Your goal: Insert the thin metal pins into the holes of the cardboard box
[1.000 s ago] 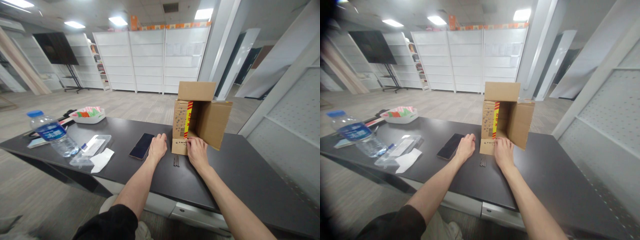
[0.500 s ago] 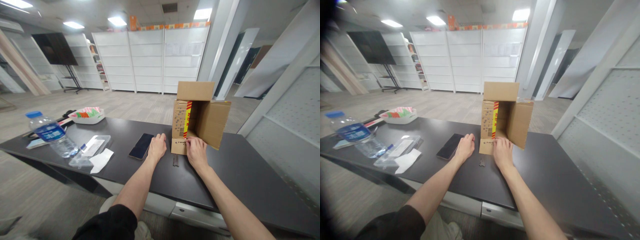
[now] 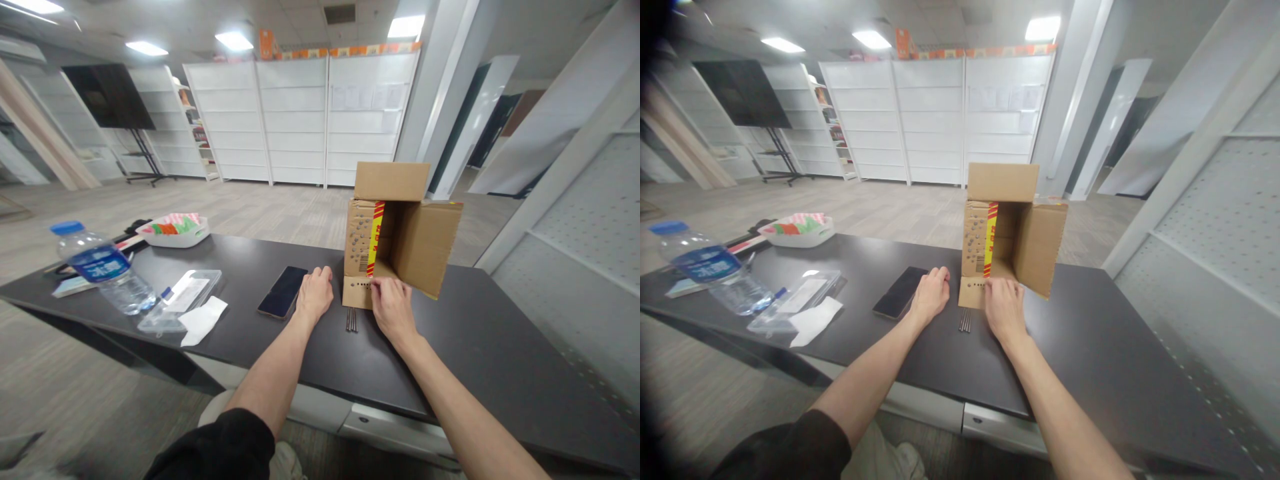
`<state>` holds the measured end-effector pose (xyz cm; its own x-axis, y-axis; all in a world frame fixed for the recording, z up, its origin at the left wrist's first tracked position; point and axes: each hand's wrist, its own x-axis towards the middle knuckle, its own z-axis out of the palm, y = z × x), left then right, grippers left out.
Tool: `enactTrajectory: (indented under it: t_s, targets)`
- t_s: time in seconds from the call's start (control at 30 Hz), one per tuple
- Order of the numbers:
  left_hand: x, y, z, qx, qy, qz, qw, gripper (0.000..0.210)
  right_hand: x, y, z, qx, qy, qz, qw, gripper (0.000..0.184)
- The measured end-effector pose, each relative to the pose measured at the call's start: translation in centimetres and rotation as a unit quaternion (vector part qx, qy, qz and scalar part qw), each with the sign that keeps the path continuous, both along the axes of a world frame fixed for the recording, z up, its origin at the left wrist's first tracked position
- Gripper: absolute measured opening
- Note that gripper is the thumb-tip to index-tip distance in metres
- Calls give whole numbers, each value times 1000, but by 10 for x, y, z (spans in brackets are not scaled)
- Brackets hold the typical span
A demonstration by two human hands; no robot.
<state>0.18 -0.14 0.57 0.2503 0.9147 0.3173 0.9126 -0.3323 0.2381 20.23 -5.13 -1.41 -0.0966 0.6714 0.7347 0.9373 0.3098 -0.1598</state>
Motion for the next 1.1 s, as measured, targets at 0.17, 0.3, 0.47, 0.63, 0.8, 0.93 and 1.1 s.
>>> enactTrajectory:
  t_s: [0.17,0.3,0.47,0.63,0.8,0.93,1.1]
  targets:
    - [0,1,-1,0,-3,-2,1000,21,0,-3,1,-1,-3,13,1000,18]
    - [0,0,-1,-1,-3,-1,1000,21,1,-2,-1,-5,0,3,1000,19]
    - [1,-1,0,2,4,0,1000,21,1,0,-2,-7,3,-3,1000,19]
    - [1,-1,0,-2,3,3,1000,21,1,0,-1,-9,4,-4,1000,20]
    - [1,-1,1,-7,1,2,1000,21,1,0,-1,-22,14,-3,1000,23]
    - [1,-2,4,-14,3,6,1000,21,1,-1,1,-5,22,4,1000,22]
    - [0,-2,4,-16,4,5,1000,21,-1,-5,7,22,26,21,999,19]
